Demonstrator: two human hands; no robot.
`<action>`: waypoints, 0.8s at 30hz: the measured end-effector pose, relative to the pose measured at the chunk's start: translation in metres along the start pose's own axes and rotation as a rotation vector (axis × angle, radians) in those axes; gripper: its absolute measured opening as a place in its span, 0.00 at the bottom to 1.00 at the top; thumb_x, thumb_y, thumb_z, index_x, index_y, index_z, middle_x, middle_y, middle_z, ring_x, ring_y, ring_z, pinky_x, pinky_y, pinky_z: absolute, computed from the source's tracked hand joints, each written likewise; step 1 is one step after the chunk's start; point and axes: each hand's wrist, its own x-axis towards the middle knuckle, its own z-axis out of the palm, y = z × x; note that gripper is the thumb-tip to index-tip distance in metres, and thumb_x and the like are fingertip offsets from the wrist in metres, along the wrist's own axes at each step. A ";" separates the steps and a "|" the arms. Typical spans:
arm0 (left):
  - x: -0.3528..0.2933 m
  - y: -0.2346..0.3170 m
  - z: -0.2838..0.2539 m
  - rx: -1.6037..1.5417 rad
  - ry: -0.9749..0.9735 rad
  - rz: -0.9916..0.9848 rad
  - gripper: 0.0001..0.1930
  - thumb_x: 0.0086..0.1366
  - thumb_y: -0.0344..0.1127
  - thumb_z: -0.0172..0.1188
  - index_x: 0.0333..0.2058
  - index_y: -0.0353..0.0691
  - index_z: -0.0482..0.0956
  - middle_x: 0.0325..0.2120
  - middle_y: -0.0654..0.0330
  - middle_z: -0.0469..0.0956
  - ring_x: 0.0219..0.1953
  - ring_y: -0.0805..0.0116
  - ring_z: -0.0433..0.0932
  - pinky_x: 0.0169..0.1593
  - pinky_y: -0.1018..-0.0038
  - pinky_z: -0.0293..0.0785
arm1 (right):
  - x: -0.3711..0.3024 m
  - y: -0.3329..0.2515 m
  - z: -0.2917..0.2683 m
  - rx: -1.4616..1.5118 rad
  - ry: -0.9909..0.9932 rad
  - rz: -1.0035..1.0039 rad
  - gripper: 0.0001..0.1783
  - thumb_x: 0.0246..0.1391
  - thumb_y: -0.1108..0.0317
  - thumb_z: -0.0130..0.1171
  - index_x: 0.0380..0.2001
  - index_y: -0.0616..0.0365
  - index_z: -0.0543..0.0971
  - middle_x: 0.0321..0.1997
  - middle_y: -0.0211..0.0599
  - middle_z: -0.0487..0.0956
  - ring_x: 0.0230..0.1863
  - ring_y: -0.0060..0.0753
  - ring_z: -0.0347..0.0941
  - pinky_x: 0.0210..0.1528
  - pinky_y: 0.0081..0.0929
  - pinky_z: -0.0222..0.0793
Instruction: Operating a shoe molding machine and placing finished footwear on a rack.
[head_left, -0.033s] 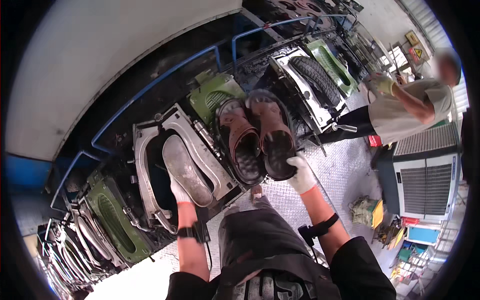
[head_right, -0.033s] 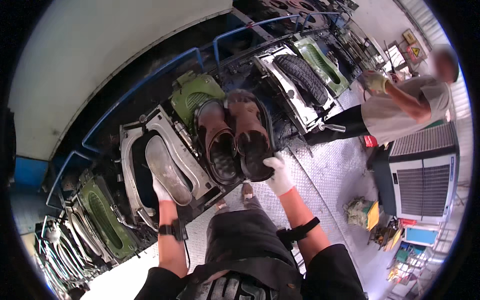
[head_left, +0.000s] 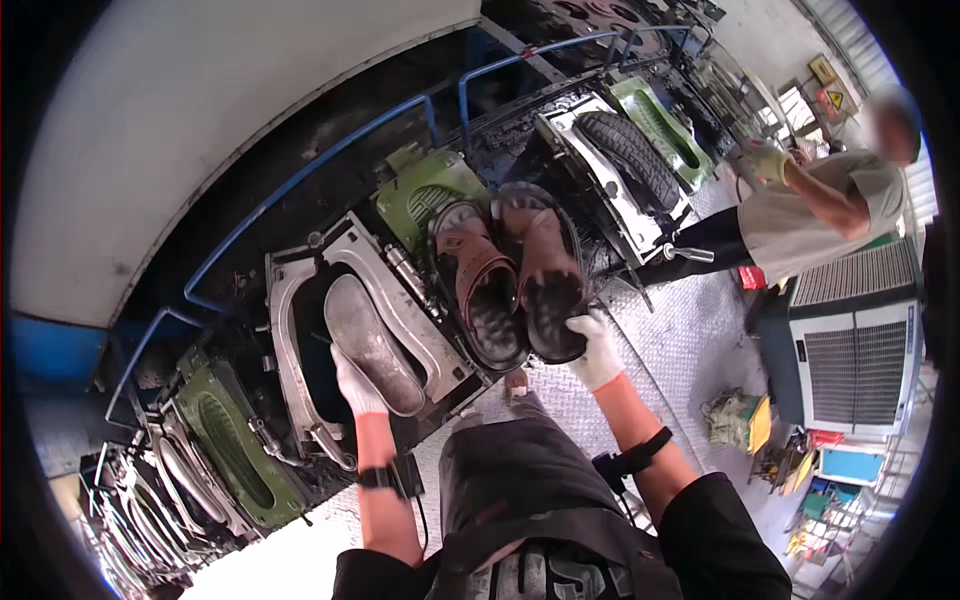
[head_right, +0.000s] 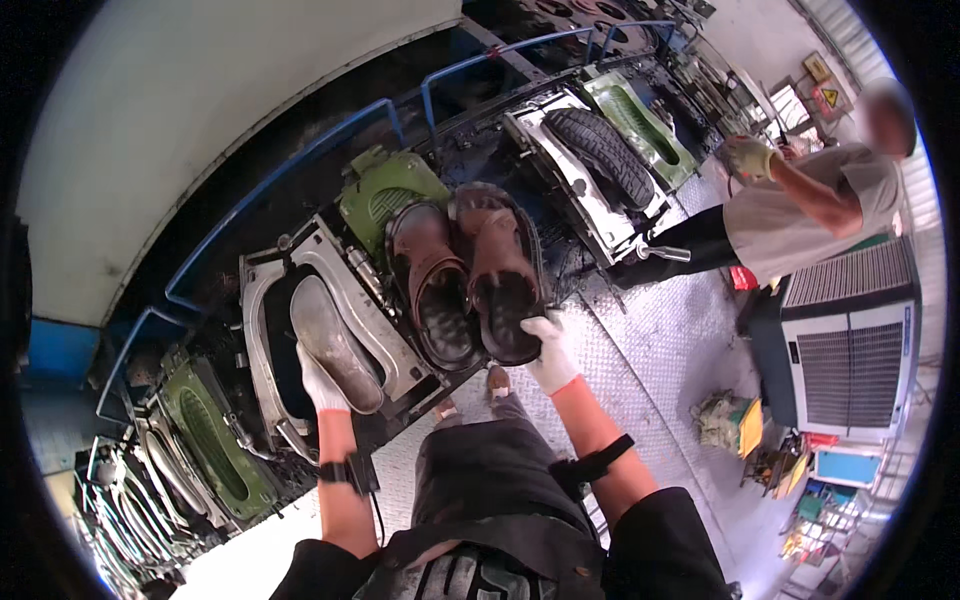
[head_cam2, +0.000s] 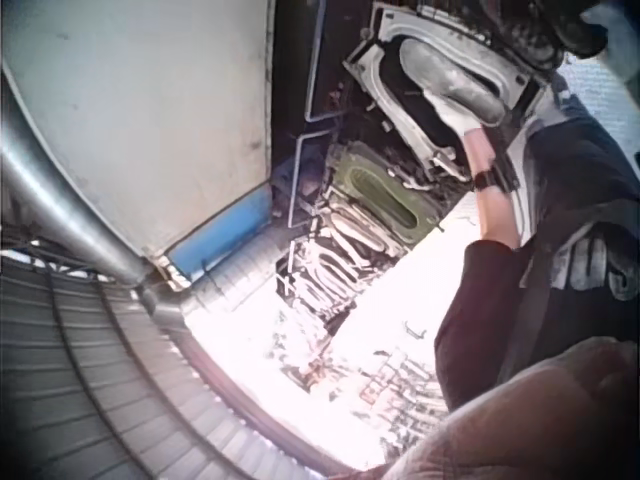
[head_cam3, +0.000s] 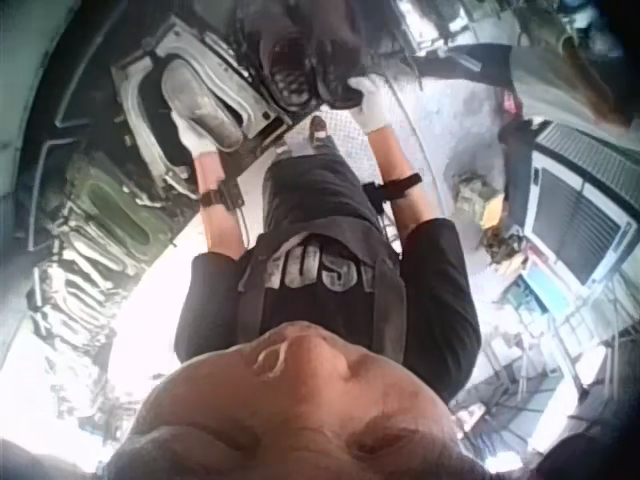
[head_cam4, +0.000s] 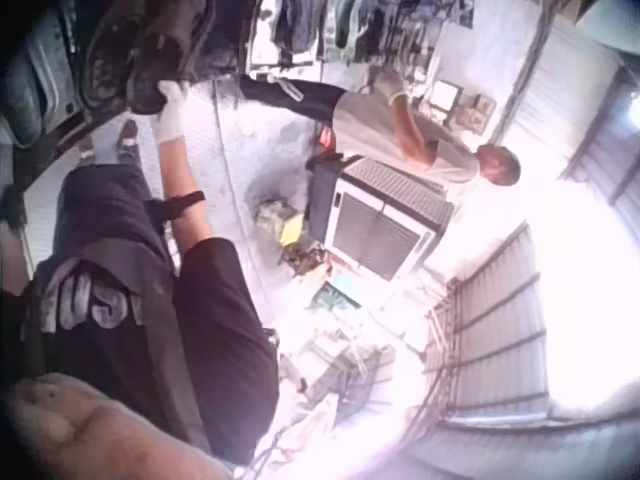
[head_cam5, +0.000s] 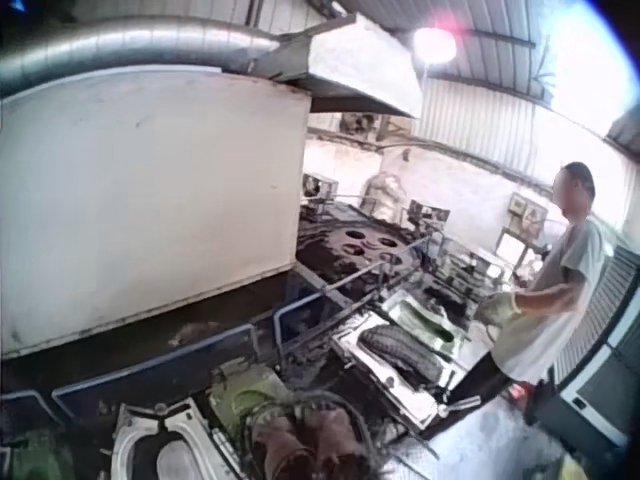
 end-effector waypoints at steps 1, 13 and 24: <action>-0.019 -0.015 0.090 0.606 0.503 0.305 0.24 0.69 0.49 0.47 0.55 0.36 0.70 0.52 0.55 0.73 0.52 0.63 0.72 0.56 0.70 0.68 | 0.000 -0.001 -0.012 -0.020 0.163 -0.048 0.23 0.48 0.76 0.53 0.51 0.65 0.70 0.47 0.45 0.77 0.47 0.40 0.76 0.52 0.36 0.74; 0.031 -0.110 0.233 2.037 -0.650 0.389 0.09 0.62 0.36 0.56 0.35 0.36 0.78 0.27 0.48 0.80 0.20 0.54 0.77 0.24 0.62 0.71 | -0.036 -0.026 0.020 -0.784 0.157 -0.146 0.36 0.44 0.59 0.59 0.57 0.63 0.65 0.50 0.57 0.75 0.52 0.51 0.72 0.55 0.36 0.66; -0.146 -0.261 0.247 1.856 -1.500 0.254 0.11 0.56 0.30 0.55 0.35 0.30 0.80 0.29 0.43 0.80 0.33 0.45 0.78 0.38 0.60 0.72 | -0.245 0.032 -0.186 -1.130 0.152 0.251 0.33 0.37 0.56 0.67 0.51 0.50 0.77 0.43 0.50 0.80 0.41 0.47 0.77 0.46 0.38 0.69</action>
